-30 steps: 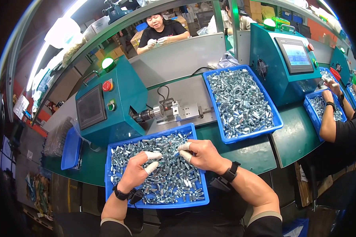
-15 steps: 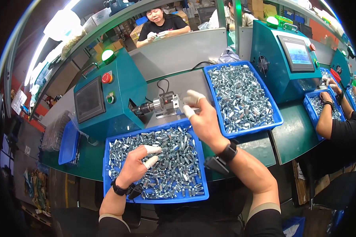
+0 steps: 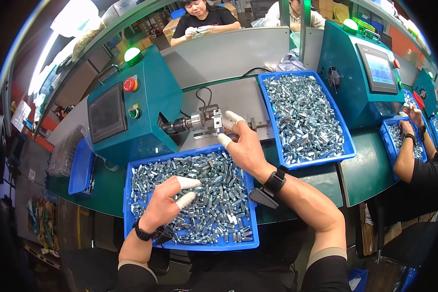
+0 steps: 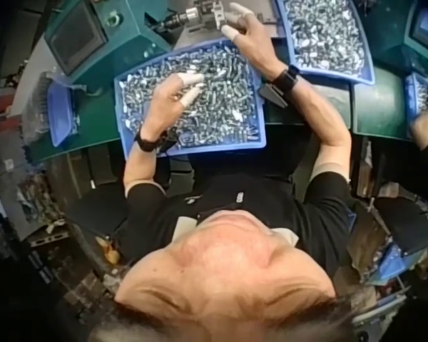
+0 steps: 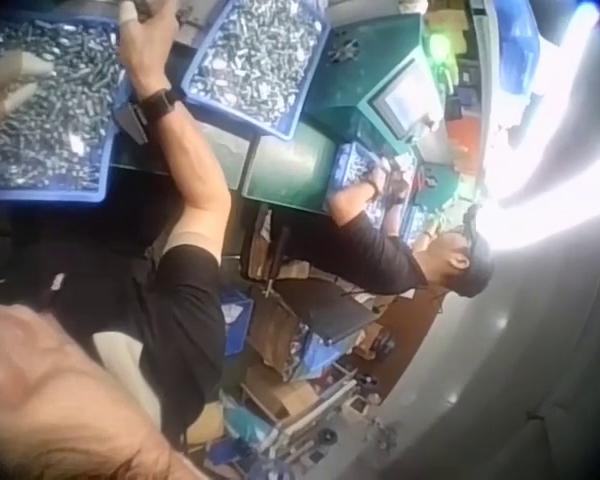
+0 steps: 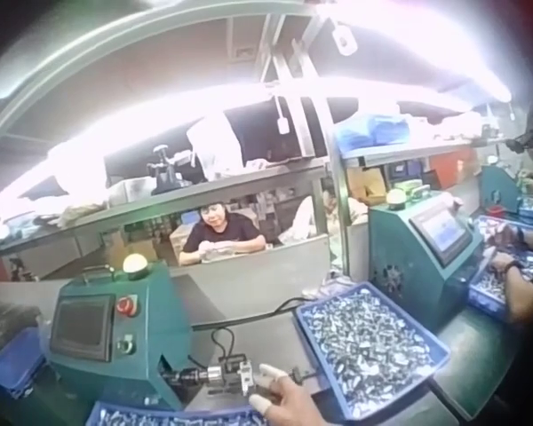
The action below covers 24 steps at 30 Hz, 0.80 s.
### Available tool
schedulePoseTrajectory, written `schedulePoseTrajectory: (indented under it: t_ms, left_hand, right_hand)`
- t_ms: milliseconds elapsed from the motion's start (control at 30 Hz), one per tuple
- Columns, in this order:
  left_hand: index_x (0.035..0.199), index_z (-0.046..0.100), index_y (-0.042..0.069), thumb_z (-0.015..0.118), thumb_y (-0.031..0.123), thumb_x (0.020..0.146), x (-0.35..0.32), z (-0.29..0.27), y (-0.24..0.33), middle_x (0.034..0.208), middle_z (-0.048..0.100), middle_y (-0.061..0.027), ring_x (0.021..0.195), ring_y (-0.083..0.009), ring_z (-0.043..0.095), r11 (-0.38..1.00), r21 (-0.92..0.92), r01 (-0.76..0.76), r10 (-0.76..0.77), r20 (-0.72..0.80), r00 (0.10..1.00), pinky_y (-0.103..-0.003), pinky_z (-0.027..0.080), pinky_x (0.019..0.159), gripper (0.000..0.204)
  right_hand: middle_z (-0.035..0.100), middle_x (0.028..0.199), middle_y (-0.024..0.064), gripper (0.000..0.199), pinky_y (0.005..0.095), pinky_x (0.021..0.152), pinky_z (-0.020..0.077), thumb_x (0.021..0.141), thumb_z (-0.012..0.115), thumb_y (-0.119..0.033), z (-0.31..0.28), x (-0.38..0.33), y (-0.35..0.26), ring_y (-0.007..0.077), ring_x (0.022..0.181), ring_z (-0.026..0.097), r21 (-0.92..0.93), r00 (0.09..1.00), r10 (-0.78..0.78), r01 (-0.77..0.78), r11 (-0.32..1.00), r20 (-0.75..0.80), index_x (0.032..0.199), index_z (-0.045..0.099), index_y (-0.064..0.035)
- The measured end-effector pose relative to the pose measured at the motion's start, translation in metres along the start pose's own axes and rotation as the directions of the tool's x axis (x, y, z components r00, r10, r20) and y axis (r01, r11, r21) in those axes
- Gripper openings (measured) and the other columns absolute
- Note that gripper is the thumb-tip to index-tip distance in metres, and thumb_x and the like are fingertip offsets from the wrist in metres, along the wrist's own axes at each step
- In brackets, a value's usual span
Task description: The person picks up a metal part from a blue tray, inserts it into a machine, and then removes it and places it into a different blue tray.
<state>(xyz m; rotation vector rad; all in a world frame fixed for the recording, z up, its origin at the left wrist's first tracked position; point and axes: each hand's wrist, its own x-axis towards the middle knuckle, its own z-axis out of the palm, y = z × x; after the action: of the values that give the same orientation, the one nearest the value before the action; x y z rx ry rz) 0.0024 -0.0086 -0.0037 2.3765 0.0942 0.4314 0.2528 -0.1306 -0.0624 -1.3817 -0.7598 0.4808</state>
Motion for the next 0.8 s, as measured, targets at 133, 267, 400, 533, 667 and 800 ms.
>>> schedulePoseTrajectory:
  t_ms: [133,267,400,533,667,800]
  left_hand:
    - [0.122,0.078,0.003,0.080,0.005,0.094,0.002,0.001,0.000,0.115,0.079,-0.0150,0.105,-0.0329,0.073,1.000,-0.006,0.001,-0.001,-0.005,1.000,-0.041,0.059,0.093,0.028]
    - [0.122,0.078,0.003,0.080,0.005,0.094,0.002,-0.001,0.002,0.115,0.079,-0.0150,0.105,-0.0330,0.073,1.000,-0.007,0.005,-0.005,-0.010,1.000,-0.041,0.059,0.093,0.029]
    - [0.122,0.078,0.003,0.080,0.004,0.093,0.004,-0.001,0.002,0.115,0.079,-0.0150,0.106,-0.0327,0.074,1.000,-0.008,0.017,-0.017,0.002,1.000,-0.041,0.059,0.094,0.029]
    - [0.121,0.079,0.003,0.080,0.004,0.093,0.005,-0.001,0.003,0.115,0.079,-0.0149,0.106,-0.0324,0.074,0.999,-0.009,0.038,-0.038,0.017,0.999,-0.041,0.059,0.094,0.029]
    - [0.122,0.078,0.003,0.080,0.004,0.093,0.004,-0.001,0.003,0.115,0.079,-0.0151,0.105,-0.0330,0.074,0.999,-0.008,0.038,-0.038,0.027,0.999,-0.041,0.059,0.093,0.029]
    - [0.123,0.078,0.004,0.080,0.003,0.093,0.004,-0.001,0.003,0.115,0.079,-0.0153,0.105,-0.0333,0.073,0.999,-0.006,0.037,-0.037,0.031,0.999,-0.041,0.059,0.092,0.029]
  right_hand:
    - [0.063,0.154,0.0231,0.074,0.0357,0.111,0.0515,0.101,0.071,-0.012,0.006,0.004,-0.004,0.0218,0.131,0.065,-0.042,0.997,-0.027,0.030,0.999,0.075,0.166,0.038,-0.0009]
    - [0.064,0.153,0.0222,0.076,0.0356,0.108,0.0529,0.101,0.072,-0.014,0.007,0.009,-0.007,0.0211,0.127,0.067,-0.106,0.991,-0.018,0.032,0.994,0.132,0.167,0.037,-0.0012]
    - [0.064,0.154,0.0213,0.078,0.0361,0.107,0.0534,0.101,0.073,-0.014,0.002,0.010,-0.003,0.0219,0.127,0.067,-0.102,0.985,-0.048,0.065,0.993,0.163,0.168,0.036,-0.0018]
    - [0.061,0.157,0.0210,0.077,0.0372,0.108,0.0533,0.101,0.072,-0.014,0.002,0.007,-0.001,0.0231,0.131,0.066,-0.101,0.979,-0.078,0.098,0.990,0.186,0.168,0.036,-0.0022]
    - [0.058,0.160,0.0206,0.077,0.0380,0.109,0.0530,0.102,0.072,-0.013,0.001,0.007,0.002,0.0244,0.137,0.063,-0.106,0.981,-0.058,0.079,0.991,0.188,0.168,0.035,-0.0023]
    - [0.057,0.160,0.0199,0.077,0.0372,0.109,0.0531,0.102,0.071,-0.012,0.000,0.008,0.006,0.0247,0.140,0.060,-0.033,0.981,-0.028,0.035,0.999,0.193,0.168,0.034,-0.0024]
